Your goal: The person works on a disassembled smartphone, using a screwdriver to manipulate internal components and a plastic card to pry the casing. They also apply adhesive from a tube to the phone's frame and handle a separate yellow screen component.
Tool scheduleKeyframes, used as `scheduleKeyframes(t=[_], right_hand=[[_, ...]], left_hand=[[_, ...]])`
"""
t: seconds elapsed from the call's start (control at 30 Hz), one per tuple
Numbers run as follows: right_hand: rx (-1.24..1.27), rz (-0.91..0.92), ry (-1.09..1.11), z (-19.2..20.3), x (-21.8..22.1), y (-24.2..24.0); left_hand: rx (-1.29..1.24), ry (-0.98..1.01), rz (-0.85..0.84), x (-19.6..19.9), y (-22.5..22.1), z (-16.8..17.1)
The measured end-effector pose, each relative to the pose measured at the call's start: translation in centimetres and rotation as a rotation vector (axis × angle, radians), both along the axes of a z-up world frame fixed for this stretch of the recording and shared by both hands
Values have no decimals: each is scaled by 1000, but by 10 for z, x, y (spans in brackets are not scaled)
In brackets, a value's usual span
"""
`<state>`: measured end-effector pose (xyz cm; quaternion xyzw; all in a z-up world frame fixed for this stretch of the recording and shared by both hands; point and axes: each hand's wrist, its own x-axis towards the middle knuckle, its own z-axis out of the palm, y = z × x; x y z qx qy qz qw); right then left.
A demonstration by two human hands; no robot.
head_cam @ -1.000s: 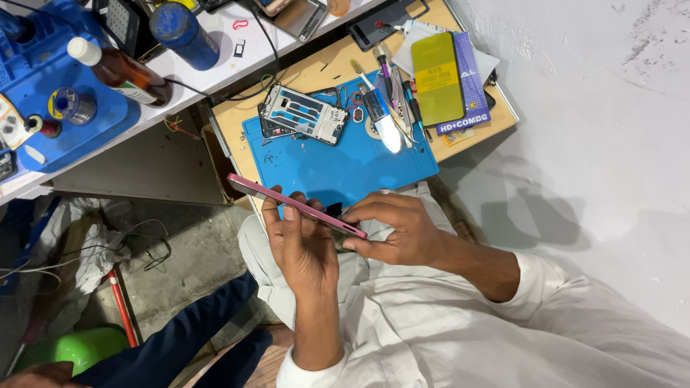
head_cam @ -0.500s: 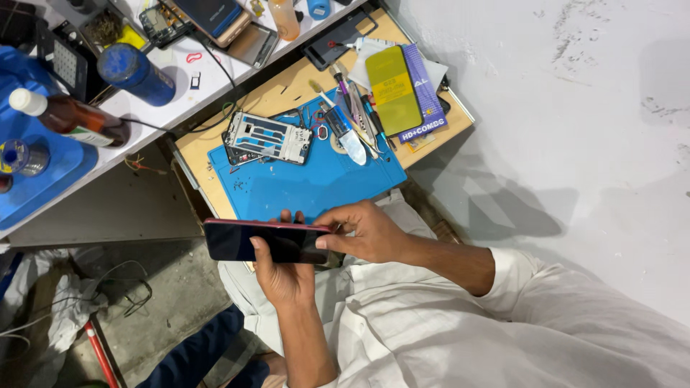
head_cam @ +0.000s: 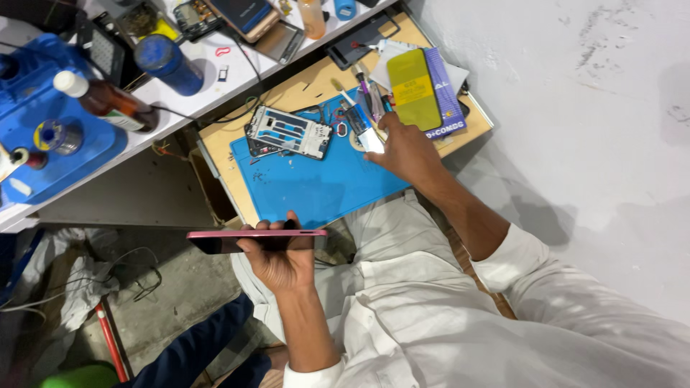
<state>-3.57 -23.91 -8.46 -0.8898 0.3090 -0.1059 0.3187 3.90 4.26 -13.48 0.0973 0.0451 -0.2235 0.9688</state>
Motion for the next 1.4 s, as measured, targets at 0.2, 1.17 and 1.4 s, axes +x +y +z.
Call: scheduleKeyframes(t=[0.2, 1.17, 1.4], right_hand=[[500, -61, -108, -11, -2, -10], [882, 18, -725, 2, -67, 3], [729, -165, -311, -1, -74, -57]], left_hand=[[103, 37, 89, -15, -6, 46], [375, 2, 198, -20, 21, 43], [500, 34, 142, 1, 12, 4]])
